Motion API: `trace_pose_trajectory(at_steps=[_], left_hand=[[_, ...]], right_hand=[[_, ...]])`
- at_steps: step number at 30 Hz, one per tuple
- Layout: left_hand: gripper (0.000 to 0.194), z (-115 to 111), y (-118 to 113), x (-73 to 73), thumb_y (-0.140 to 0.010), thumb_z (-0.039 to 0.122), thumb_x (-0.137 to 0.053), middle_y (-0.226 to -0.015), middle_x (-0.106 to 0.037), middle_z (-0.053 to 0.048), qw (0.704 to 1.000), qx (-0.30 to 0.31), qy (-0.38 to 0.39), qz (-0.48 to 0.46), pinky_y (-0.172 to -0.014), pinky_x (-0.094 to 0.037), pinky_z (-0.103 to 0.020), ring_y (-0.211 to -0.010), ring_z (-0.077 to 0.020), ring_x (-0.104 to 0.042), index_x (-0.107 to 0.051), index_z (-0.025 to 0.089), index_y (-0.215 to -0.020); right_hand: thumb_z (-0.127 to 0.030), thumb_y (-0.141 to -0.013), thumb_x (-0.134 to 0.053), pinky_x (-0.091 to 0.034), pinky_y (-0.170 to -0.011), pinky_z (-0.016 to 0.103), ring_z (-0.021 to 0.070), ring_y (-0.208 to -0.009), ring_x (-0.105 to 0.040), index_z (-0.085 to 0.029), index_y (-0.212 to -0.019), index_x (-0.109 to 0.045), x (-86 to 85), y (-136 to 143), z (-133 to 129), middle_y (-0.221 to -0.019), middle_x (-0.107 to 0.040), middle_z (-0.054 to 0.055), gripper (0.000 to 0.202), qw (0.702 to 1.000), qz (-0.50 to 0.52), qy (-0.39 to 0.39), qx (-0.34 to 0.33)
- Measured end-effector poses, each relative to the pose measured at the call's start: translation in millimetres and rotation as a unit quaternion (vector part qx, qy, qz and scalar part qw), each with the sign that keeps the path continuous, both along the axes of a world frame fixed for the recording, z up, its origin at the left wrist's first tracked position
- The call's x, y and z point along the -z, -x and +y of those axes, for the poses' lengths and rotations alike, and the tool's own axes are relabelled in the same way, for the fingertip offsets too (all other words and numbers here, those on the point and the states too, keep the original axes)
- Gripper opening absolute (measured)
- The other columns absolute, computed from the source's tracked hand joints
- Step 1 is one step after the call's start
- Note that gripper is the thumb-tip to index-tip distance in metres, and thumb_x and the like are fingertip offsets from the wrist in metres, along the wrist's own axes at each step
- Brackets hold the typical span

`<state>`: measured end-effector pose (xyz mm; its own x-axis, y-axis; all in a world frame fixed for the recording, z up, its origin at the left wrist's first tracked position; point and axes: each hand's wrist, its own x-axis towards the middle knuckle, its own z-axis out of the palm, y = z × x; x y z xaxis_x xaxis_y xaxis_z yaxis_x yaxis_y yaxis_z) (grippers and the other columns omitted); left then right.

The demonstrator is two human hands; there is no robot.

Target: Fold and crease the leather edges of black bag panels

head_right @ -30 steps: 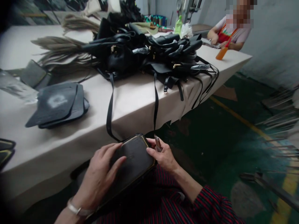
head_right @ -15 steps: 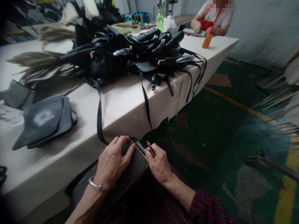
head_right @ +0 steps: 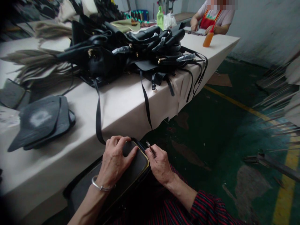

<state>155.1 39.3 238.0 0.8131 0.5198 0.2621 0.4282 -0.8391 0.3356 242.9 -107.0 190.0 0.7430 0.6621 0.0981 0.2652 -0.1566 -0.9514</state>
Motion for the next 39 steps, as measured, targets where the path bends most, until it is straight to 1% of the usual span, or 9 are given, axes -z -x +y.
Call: trace_pose_trajectory(at_steps=[4, 8, 10, 16, 22, 24, 28, 34, 39], left_hand=[[0.029, -4.5, 3.5, 3.2, -0.086, 0.040, -0.055, -0.105, -0.052, -0.010, 1.000, -0.004, -0.024, 0.016, -0.086, -0.047, -0.043, -0.099, -0.0259, -0.049, -0.059, 0.019, -0.106], [0.061, -14.2, 18.4, 5.9, -0.080, 0.055, -0.057, -0.128, -0.047, -0.016, 0.995, 0.034, -0.058, 0.076, -0.097, -0.040, -0.054, -0.118, -0.0351, -0.042, -0.051, 0.017, -0.128], [0.071, -19.2, 26.4, 9.0, -0.080, 0.057, -0.057, -0.136, -0.042, -0.017, 0.993, 0.044, -0.068, 0.082, -0.101, -0.038, -0.055, -0.123, -0.0360, -0.040, -0.042, 0.017, -0.137], [0.064, -21.7, 26.6, 16.7, -0.084, 0.048, -0.056, -0.139, -0.038, -0.018, 0.995, 0.029, -0.083, 0.052, -0.103, -0.039, -0.052, -0.126, -0.0342, -0.038, -0.044, 0.015, -0.137], [0.057, -16.2, 26.7, 4.9, -0.086, 0.046, -0.053, -0.125, -0.050, -0.016, 0.994, 0.029, -0.068, 0.076, -0.098, -0.044, -0.053, -0.118, -0.0332, -0.045, -0.049, 0.015, -0.134], [0.052, -21.3, 34.1, 0.0, -0.088, 0.038, -0.051, -0.129, -0.051, -0.014, 0.992, 0.055, -0.069, 0.090, -0.101, -0.040, -0.054, -0.126, -0.0334, -0.041, -0.047, 0.019, -0.136], [0.049, -35.2, 43.7, -1.0, -0.088, 0.034, -0.051, -0.140, -0.046, -0.007, 0.980, 0.174, -0.042, 0.091, -0.110, -0.031, -0.056, -0.136, -0.0304, -0.032, -0.045, 0.030, -0.137], [0.050, -40.2, 37.1, 7.1, -0.085, 0.039, -0.054, -0.138, -0.049, -0.009, 0.984, 0.162, 0.008, 0.076, -0.114, -0.026, -0.058, -0.133, -0.0311, -0.037, -0.050, 0.026, -0.133], [0.052, -38.8, 39.4, -5.6, -0.090, 0.044, -0.047, -0.146, -0.042, -0.009, 0.979, 0.168, 0.060, 0.098, -0.117, -0.019, -0.057, -0.140, -0.0280, -0.028, -0.042, 0.025, -0.139]], right_hand=[[-0.026, -0.094, -0.048, -0.037, -0.058, 0.024, 0.0110, -0.061, -0.045, -0.018, -0.075, -0.052, 2.2, -1.6, -0.4, -0.068, -0.049, -0.001, 0.021, 1.000, -0.012, -0.006, -0.017], [-0.022, -0.094, -0.050, -0.034, -0.058, 0.024, 0.0106, -0.061, -0.043, -0.019, -0.072, -0.047, 7.4, -2.4, -1.3, -0.068, -0.045, -0.002, 0.022, 0.996, -0.076, -0.029, -0.036], [-0.020, -0.093, -0.051, -0.033, -0.058, 0.024, 0.0103, -0.062, -0.043, -0.019, -0.073, -0.047, 8.9, -2.3, -2.0, -0.070, -0.044, -0.002, 0.020, 0.995, -0.086, -0.034, -0.049], [-0.022, -0.094, -0.049, -0.034, -0.057, 0.023, 0.0103, -0.060, -0.043, -0.019, -0.072, -0.046, 6.3, -1.9, -1.1, -0.068, -0.044, -0.003, 0.023, 0.997, -0.057, -0.021, -0.038], [-0.025, -0.094, -0.049, -0.038, -0.059, 0.025, 0.0118, -0.062, -0.048, -0.019, -0.073, -0.051, -0.2, -4.7, 2.3, -0.068, -0.050, -0.001, 0.022, 0.999, -0.048, -0.008, -0.019], [-0.025, -0.094, -0.049, -0.039, -0.060, 0.025, 0.0125, -0.063, -0.050, -0.018, -0.076, -0.054, -2.7, -5.4, 2.7, -0.070, -0.053, 0.000, 0.020, 0.999, -0.051, -0.003, -0.015], [-0.024, -0.093, -0.049, -0.040, -0.062, 0.026, 0.0127, -0.063, -0.051, -0.017, -0.075, -0.054, -5.8, -7.2, 2.2, -0.070, -0.054, 0.001, 0.020, 0.998, -0.068, 0.000, -0.013], [-0.024, -0.093, -0.051, -0.041, -0.060, 0.025, 0.0118, -0.060, -0.049, -0.017, -0.078, -0.058, -6.2, -11.3, -0.7, -0.068, -0.053, 0.000, 0.018, 0.996, -0.083, -0.013, -0.022], [-0.028, -0.092, -0.053, -0.041, -0.058, 0.025, 0.0117, -0.058, -0.049, -0.017, -0.081, -0.061, -11.5, -10.1, -7.9, -0.068, -0.055, 0.000, 0.017, 0.996, -0.080, 0.013, -0.045]])
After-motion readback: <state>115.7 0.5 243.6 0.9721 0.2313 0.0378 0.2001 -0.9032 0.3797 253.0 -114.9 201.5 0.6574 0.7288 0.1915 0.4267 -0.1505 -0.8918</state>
